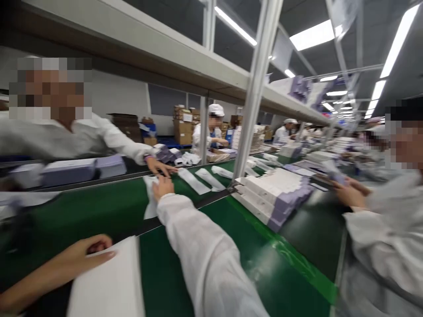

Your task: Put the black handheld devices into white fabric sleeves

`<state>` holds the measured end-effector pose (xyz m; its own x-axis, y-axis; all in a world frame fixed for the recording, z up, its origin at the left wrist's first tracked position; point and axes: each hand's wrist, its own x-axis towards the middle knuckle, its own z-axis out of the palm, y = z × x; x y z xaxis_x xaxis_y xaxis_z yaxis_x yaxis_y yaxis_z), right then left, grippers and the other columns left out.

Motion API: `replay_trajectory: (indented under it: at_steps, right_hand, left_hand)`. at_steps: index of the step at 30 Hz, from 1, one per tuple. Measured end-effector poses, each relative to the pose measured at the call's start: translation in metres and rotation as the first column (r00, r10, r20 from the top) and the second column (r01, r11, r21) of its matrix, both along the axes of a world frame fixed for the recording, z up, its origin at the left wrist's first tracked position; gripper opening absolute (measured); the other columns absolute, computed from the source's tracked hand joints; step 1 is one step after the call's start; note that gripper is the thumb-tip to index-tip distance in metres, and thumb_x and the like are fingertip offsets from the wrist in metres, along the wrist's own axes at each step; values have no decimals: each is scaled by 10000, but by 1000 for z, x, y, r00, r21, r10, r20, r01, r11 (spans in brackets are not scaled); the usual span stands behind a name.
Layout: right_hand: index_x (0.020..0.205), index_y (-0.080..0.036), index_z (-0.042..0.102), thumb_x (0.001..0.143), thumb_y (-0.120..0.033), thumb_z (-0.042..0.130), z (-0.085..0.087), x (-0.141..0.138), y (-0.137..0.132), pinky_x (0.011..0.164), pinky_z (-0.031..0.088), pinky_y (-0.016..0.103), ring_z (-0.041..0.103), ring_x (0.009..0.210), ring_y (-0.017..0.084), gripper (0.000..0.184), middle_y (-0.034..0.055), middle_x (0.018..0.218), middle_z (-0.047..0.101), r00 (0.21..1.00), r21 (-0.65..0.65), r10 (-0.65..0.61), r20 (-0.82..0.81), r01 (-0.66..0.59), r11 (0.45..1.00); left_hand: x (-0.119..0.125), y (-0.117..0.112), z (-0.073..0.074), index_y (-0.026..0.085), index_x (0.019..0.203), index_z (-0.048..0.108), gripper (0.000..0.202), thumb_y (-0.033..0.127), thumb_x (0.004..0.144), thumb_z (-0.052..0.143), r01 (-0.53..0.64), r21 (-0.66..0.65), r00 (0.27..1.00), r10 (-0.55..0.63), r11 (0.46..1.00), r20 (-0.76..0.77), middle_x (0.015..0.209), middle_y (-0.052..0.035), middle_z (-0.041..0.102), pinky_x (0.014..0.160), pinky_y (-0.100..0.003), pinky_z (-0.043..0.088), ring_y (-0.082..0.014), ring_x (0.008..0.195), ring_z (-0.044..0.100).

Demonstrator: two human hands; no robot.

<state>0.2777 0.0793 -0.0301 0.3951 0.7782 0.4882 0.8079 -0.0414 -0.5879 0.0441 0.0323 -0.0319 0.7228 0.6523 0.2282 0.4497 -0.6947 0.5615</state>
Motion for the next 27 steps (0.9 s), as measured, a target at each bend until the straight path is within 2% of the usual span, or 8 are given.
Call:
replay_trajectory:
  at_steps: [4, 9, 12, 15, 18, 21, 24, 27]
  right_hand:
    - [1092, -142, 418, 791, -205, 367, -3, -2, -8, 870, 288, 336, 407, 971, 199, 312, 85, 965, 501, 998, 107, 60, -2, -60, 992]
    - [1057, -121, 439, 782, -170, 324, 2, -3, -19, 843, 304, 335, 434, 927, 200, 302, 92, 912, 524, 998, 178, 61, -12, -58, 982]
    - [1055, -128, 439, 778, -165, 319, 13, -14, -21, 840, 307, 333, 442, 922, 196, 305, 89, 914, 527, 997, 211, 78, 5, -77, 975]
    - [1073, -172, 437, 780, -172, 337, 19, -43, -19, 804, 342, 295, 474, 853, 161, 309, 48, 848, 537, 955, 174, 292, 58, -298, 938]
    - [1121, -264, 424, 785, -289, 397, 16, -89, -14, 797, 354, 296, 475, 878, 154, 338, 28, 888, 526, 754, -9, 643, 137, -648, 761]
    - [1141, -346, 411, 740, -515, 401, 8, -133, -2, 826, 327, 391, 405, 1022, 227, 435, 55, 1042, 469, 625, -219, 771, 118, -741, 634]
    - [1021, -333, 520, 649, -634, 419, 1, -161, 15, 823, 296, 472, 369, 1056, 290, 489, 72, 1081, 445, 676, -335, 734, 62, -679, 653]
    - [724, -224, 592, 566, -545, 586, -6, -169, 32, 813, 310, 457, 413, 994, 290, 357, 70, 954, 504, 771, -270, 636, -35, -620, 736]
  left_hand:
    - [-12, -5, 14, 153, 655, 506, 322, 474, 673, 485, -41, -282, 991, 2, 958, -137, 646, 17, 484, 532, -196, 343, -134, 616, 462]
    - [-12, -14, 21, 144, 638, 511, 318, 459, 674, 485, -57, -334, 995, 28, 941, -91, 665, -1, 513, 535, -221, 326, -162, 632, 486]
    - [-12, -19, 20, 153, 646, 556, 254, 400, 678, 508, -91, -226, 995, 79, 970, -61, 689, -6, 552, 568, -238, 338, -172, 662, 500]
    - [-13, -29, 19, 182, 687, 596, 208, 348, 734, 480, -81, -51, 997, 79, 995, -25, 724, -10, 577, 628, -261, 360, -174, 715, 501]
    - [-14, -40, 16, 188, 705, 589, 221, 267, 806, 409, -2, 206, 1000, 6, 979, -17, 703, -16, 566, 649, -276, 380, -167, 729, 480]
    - [-16, -48, 10, 185, 808, 566, 220, 195, 837, 348, 53, 477, 998, -27, 877, -60, 701, -29, 541, 650, -299, 395, -169, 718, 464]
    - [-18, -50, 7, 165, 835, 527, 196, 188, 840, 332, 17, 574, 994, 50, 819, -100, 703, -40, 501, 601, -296, 402, -170, 691, 456]
    - [-19, -49, 7, 164, 756, 504, 184, 184, 837, 340, 19, 557, 987, 71, 830, -141, 704, -38, 490, 606, -298, 402, -170, 702, 452]
